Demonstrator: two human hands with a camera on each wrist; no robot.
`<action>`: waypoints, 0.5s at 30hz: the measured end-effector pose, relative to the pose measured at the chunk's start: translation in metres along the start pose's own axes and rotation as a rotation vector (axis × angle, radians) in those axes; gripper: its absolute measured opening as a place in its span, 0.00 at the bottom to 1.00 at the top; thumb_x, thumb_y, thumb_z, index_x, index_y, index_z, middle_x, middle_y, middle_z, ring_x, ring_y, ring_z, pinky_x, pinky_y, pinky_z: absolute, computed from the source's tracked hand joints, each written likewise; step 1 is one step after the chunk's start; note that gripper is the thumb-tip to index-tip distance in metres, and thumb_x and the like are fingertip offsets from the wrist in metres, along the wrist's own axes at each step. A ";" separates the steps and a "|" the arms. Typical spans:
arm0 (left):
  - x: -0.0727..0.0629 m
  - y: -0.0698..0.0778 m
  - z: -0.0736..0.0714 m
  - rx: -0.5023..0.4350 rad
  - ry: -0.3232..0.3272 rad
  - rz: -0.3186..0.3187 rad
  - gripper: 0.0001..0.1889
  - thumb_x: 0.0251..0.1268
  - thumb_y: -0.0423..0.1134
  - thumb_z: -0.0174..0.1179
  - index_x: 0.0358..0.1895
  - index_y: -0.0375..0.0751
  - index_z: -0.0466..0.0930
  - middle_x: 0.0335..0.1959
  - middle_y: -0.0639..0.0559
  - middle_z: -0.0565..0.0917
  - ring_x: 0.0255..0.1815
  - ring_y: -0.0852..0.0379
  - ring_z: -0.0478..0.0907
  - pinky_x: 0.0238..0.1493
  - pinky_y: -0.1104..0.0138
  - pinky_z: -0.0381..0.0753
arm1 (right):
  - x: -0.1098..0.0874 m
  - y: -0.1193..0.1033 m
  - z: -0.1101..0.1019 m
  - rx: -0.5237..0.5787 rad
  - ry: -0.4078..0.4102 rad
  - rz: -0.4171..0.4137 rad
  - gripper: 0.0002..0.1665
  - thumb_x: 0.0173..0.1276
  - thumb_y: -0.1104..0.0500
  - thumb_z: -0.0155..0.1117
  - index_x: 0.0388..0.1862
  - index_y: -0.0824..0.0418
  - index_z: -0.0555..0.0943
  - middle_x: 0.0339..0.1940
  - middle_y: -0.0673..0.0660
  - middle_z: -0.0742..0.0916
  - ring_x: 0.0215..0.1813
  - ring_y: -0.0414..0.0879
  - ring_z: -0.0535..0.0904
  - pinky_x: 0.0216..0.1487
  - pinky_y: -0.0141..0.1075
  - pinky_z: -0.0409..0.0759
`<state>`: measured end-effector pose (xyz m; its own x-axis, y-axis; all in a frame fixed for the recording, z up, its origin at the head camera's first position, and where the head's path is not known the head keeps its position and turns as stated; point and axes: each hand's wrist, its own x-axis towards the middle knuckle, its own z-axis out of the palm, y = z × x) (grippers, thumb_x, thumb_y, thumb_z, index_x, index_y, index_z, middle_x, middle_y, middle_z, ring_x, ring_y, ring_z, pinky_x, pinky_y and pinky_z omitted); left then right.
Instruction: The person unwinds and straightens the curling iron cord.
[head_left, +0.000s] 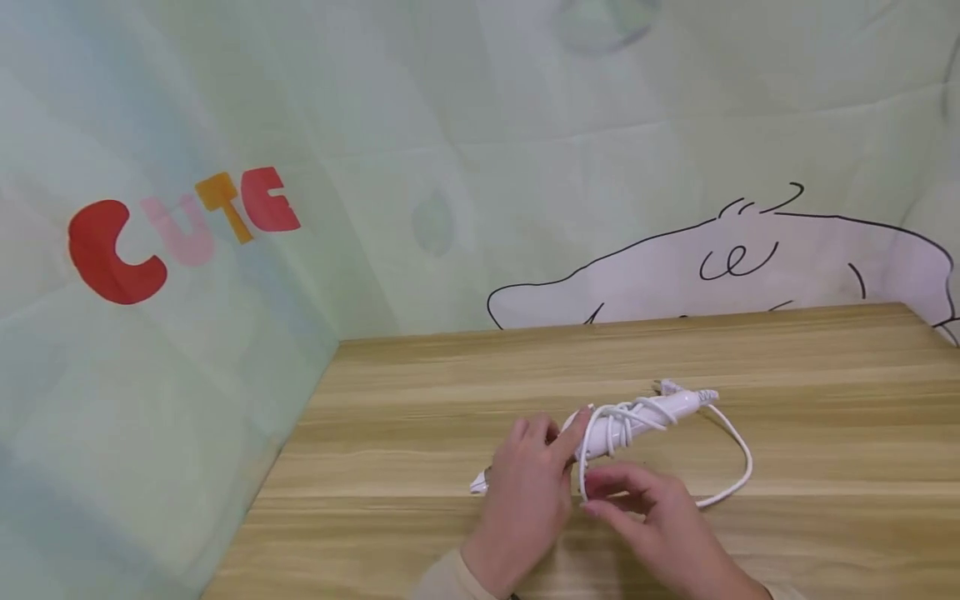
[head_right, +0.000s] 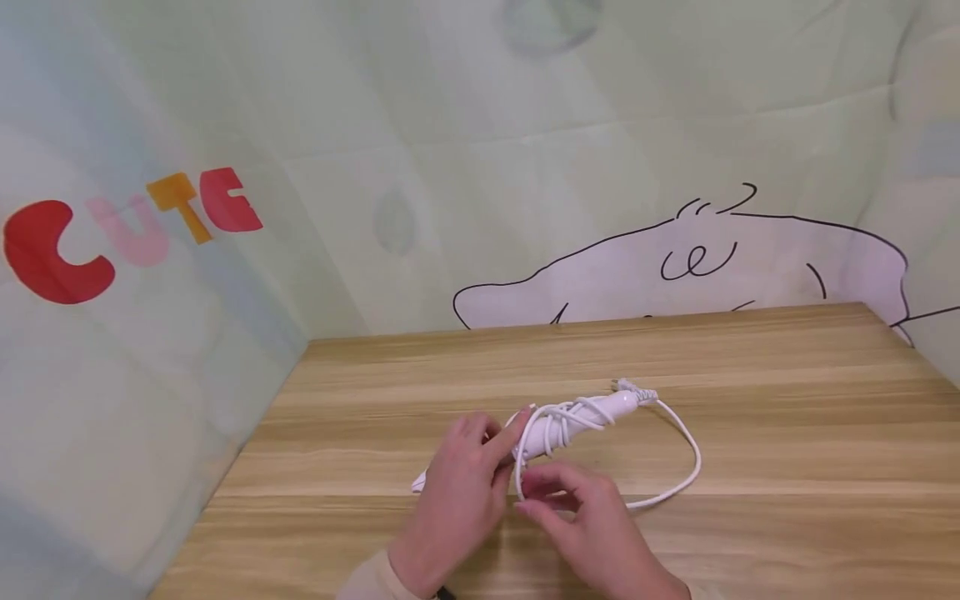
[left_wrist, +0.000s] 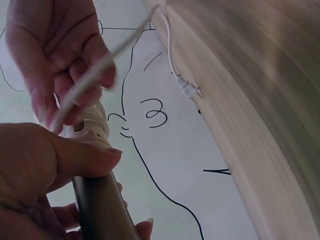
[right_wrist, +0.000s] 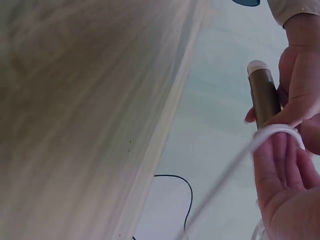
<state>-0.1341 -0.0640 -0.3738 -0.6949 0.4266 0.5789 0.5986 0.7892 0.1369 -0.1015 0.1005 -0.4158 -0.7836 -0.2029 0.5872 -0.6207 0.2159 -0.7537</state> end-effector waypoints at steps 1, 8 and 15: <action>-0.001 0.001 -0.001 0.002 -0.009 -0.003 0.32 0.51 0.31 0.71 0.64 0.51 0.79 0.31 0.55 0.77 0.32 0.58 0.69 0.29 0.72 0.67 | 0.000 -0.001 0.001 -0.004 0.010 0.023 0.16 0.56 0.73 0.73 0.43 0.63 0.84 0.36 0.55 0.88 0.40 0.38 0.83 0.36 0.35 0.83; -0.001 -0.005 -0.002 0.053 -0.061 -0.058 0.33 0.51 0.28 0.68 0.64 0.53 0.79 0.35 0.52 0.78 0.33 0.57 0.69 0.26 0.70 0.65 | 0.007 -0.016 -0.018 0.065 -0.164 0.265 0.11 0.64 0.68 0.69 0.46 0.67 0.83 0.36 0.50 0.87 0.38 0.37 0.81 0.37 0.35 0.83; -0.002 -0.012 -0.002 0.219 -0.221 -0.057 0.33 0.51 0.29 0.67 0.61 0.64 0.81 0.36 0.54 0.78 0.36 0.55 0.69 0.32 0.63 0.67 | 0.016 -0.023 -0.055 0.016 -0.349 0.240 0.06 0.68 0.70 0.62 0.43 0.64 0.80 0.36 0.47 0.83 0.37 0.38 0.79 0.35 0.33 0.79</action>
<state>-0.1386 -0.0751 -0.3753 -0.8087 0.4459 0.3837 0.4732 0.8806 -0.0260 -0.1013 0.1448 -0.3729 -0.8486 -0.4601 0.2611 -0.4187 0.2824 -0.8631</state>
